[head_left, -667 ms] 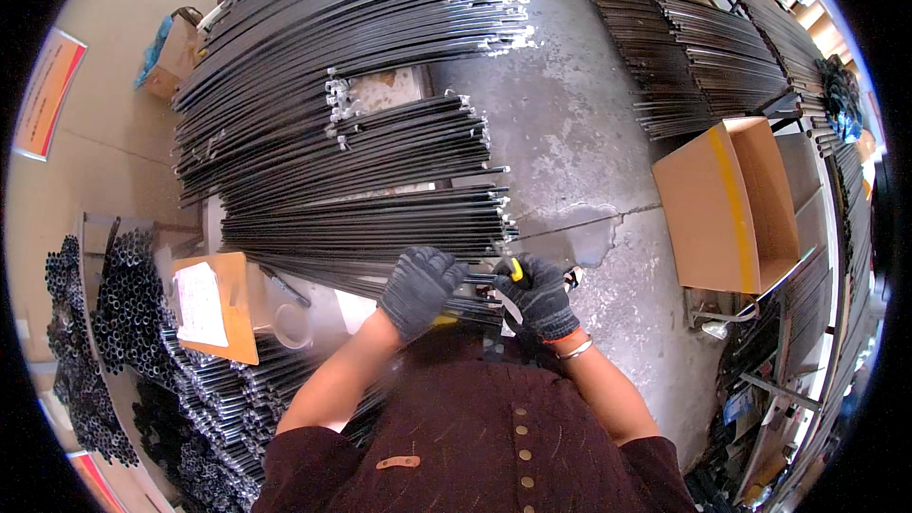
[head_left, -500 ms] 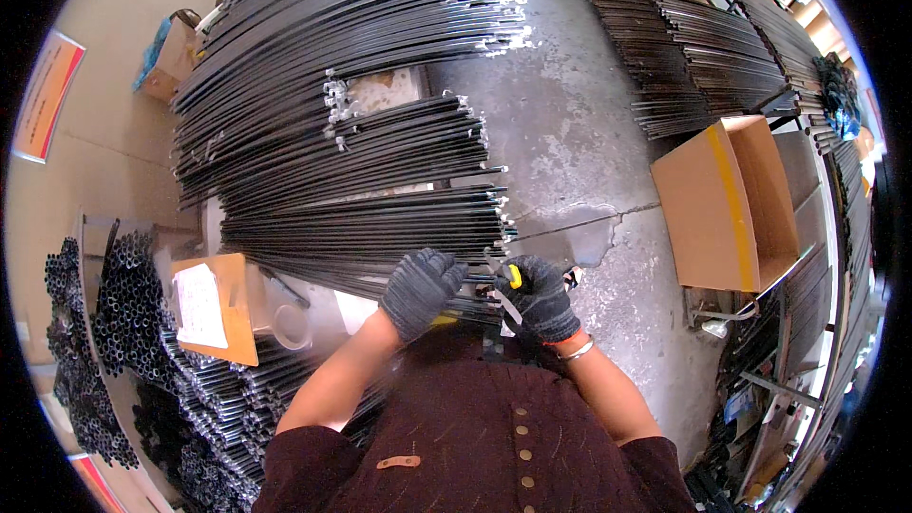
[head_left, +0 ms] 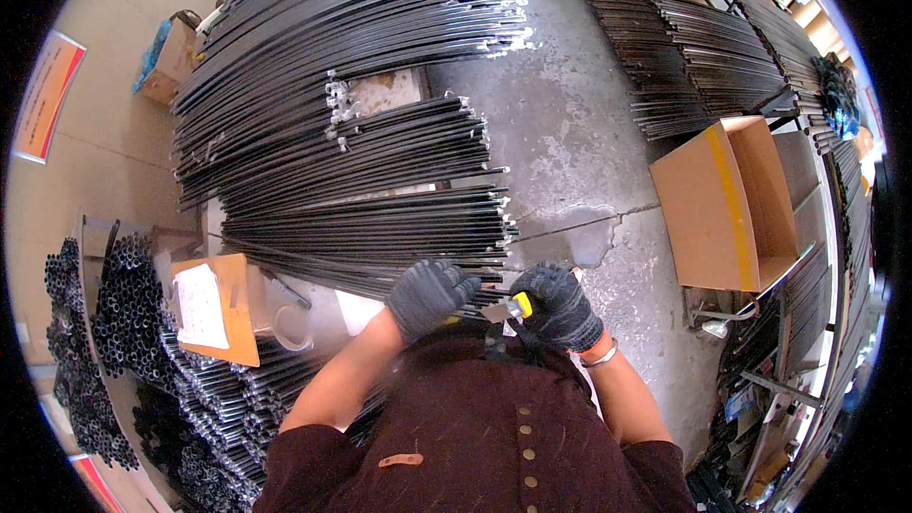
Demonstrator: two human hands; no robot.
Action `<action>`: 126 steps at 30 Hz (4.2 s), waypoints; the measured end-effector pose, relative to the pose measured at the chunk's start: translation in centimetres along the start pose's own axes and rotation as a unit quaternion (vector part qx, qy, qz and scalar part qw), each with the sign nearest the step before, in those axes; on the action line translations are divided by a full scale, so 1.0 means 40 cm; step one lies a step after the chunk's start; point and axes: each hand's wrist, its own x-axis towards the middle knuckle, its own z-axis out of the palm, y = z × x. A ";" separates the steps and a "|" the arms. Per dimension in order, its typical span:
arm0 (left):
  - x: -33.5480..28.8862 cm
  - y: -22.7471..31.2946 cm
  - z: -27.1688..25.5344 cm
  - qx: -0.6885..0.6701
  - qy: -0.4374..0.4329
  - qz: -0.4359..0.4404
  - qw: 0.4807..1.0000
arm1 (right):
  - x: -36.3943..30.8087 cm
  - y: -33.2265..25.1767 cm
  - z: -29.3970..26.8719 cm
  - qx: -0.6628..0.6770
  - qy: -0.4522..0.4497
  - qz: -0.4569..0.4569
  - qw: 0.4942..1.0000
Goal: The person uses a cutter to separate bundled metal rods, counts them, and then writes information on a label before taping it to a bundle of rods.
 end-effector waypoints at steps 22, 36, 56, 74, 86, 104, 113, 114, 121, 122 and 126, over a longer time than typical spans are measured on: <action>0.202 0.058 -0.119 0.048 -0.092 -0.071 0.992 | -0.073 0.017 -0.035 -0.171 0.107 0.237 0.950; 0.191 0.017 -0.161 0.017 -0.101 -0.099 0.990 | -0.095 0.203 -0.131 0.110 0.116 0.332 0.930; 0.003 -0.025 -0.015 -0.021 -0.039 -0.150 0.988 | -0.072 0.150 0.133 0.199 0.008 0.304 0.932; 0.048 -0.047 -0.031 0.077 -0.051 -0.054 0.994 | -0.047 0.024 0.030 -0.061 0.114 0.175 0.976; 0.182 0.017 -0.108 -0.026 -0.080 -0.099 0.992 | -0.010 -0.031 -0.003 -0.186 0.143 0.224 0.946; 0.141 -0.081 -0.121 0.100 -0.029 0.009 0.995 | -0.018 0.111 -0.116 0.263 0.237 0.351 0.867; 0.016 -0.024 0.019 -0.019 -0.066 -0.082 0.994 | -0.115 0.209 0.125 0.229 0.021 0.312 0.922; 0.018 -0.025 0.018 -0.010 -0.082 -0.090 0.993 | -0.126 0.221 0.145 0.230 0.021 0.331 0.915; 0.013 -0.045 0.046 0.046 -0.090 -0.114 0.988 | -0.030 0.139 0.143 0.468 -0.064 0.337 0.814; 0.016 -0.044 0.042 0.046 -0.091 -0.113 0.988 | -0.024 0.130 0.137 0.474 -0.064 0.332 0.813; 0.026 -0.045 0.041 0.036 -0.114 -0.133 0.984 | -0.005 0.062 0.097 0.494 -0.061 0.314 0.808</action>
